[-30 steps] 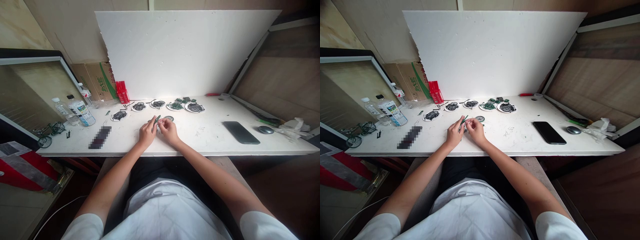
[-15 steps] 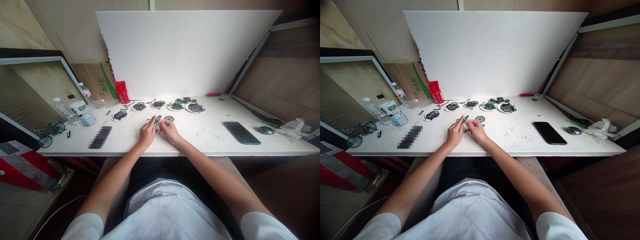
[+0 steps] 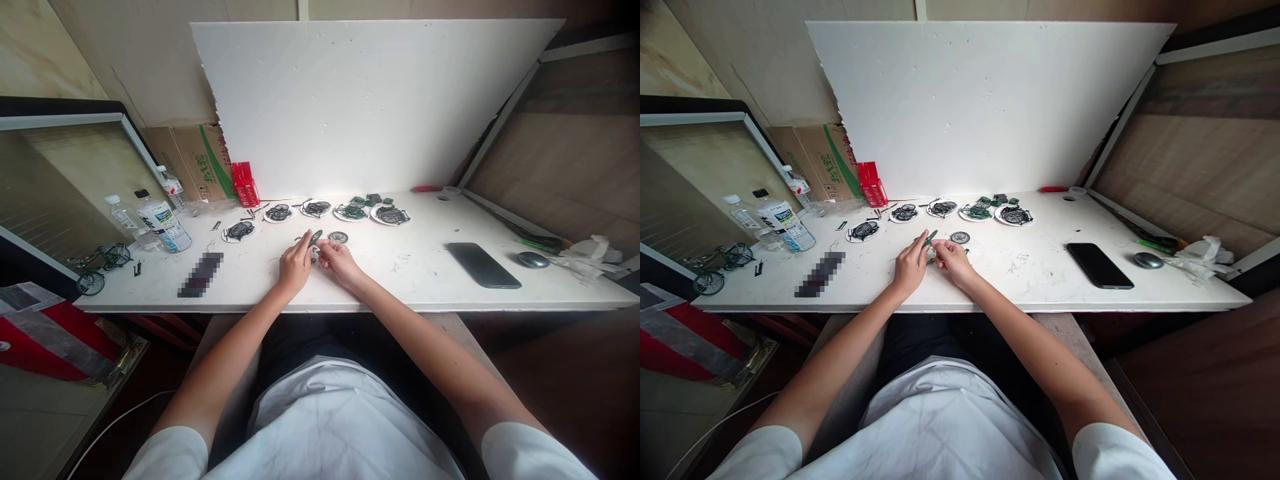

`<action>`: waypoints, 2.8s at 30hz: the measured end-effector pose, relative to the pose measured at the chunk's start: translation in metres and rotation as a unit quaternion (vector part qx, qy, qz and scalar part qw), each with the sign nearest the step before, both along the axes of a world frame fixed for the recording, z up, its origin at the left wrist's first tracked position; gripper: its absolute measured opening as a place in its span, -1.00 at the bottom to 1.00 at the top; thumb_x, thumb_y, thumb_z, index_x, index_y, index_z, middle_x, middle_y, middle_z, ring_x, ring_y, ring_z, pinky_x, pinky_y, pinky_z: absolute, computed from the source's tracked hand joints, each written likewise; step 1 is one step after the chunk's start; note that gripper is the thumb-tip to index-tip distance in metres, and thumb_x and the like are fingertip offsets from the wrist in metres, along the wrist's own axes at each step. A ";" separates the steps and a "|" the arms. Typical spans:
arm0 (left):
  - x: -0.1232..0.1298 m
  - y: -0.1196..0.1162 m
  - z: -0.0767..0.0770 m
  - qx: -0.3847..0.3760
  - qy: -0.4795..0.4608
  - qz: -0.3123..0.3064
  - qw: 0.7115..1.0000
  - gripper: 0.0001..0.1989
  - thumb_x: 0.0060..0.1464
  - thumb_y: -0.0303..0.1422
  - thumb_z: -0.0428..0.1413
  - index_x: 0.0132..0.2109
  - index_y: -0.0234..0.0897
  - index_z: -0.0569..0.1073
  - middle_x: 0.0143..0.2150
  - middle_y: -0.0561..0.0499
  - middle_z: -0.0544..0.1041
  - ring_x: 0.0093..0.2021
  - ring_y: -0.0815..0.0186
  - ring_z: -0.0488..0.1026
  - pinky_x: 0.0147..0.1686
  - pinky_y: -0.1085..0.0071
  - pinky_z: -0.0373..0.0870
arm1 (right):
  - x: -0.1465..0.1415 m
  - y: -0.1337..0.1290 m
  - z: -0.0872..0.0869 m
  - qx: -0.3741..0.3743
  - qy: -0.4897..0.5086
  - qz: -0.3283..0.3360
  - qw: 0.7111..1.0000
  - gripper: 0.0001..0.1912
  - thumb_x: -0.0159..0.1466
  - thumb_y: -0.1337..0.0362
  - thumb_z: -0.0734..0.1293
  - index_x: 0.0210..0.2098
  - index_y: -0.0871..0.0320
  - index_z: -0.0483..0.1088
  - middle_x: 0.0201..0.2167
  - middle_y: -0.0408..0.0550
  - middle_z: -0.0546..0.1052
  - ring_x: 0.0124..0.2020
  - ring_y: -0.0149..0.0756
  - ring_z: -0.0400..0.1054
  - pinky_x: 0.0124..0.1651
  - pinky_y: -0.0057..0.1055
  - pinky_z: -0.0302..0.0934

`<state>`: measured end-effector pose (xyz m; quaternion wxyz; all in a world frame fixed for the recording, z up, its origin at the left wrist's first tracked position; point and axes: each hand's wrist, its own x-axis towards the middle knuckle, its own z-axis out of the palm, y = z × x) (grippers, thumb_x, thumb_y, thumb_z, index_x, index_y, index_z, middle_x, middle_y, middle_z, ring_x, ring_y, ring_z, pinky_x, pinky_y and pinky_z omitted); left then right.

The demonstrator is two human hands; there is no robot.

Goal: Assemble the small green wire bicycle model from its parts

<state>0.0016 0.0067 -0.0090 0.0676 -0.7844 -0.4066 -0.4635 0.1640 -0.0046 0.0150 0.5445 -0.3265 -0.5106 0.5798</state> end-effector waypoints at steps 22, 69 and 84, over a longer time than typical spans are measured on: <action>-0.002 0.000 0.002 -0.004 -0.025 -0.032 0.999 -0.51 0.49 -0.43 -0.07 0.46 -0.22 0.37 0.36 -0.20 0.55 0.34 0.13 0.54 0.30 0.14 0.54 | 0.003 0.002 0.000 -0.064 0.053 0.074 0.994 -0.51 0.16 -0.13 0.60 -0.33 0.12 0.42 -0.62 -0.31 0.20 -0.58 -0.48 -0.02 -0.49 -0.43 -0.20; -0.001 0.000 0.001 -0.015 -0.031 -0.022 0.999 -0.55 0.52 -0.29 -0.06 0.41 -0.23 0.44 0.31 -0.24 0.59 0.27 0.06 0.60 0.28 0.08 0.55 | -0.002 0.003 -0.005 0.081 -0.080 -0.091 0.989 -0.45 0.20 -0.27 0.49 -0.24 0.10 0.49 -0.58 -0.23 0.35 -0.61 -0.39 0.16 -0.52 -0.36 0.08; -0.002 0.000 0.001 -0.031 -0.041 -0.036 0.998 -0.53 0.52 -0.27 -0.07 0.42 -0.24 0.43 0.33 -0.27 0.56 0.29 0.03 0.58 0.32 0.04 0.51 | 0.000 0.000 -0.002 0.090 -0.095 -0.073 0.989 -0.40 0.21 -0.35 0.46 -0.27 0.09 0.47 -0.60 -0.23 0.32 -0.60 -0.37 0.14 -0.49 -0.36 0.05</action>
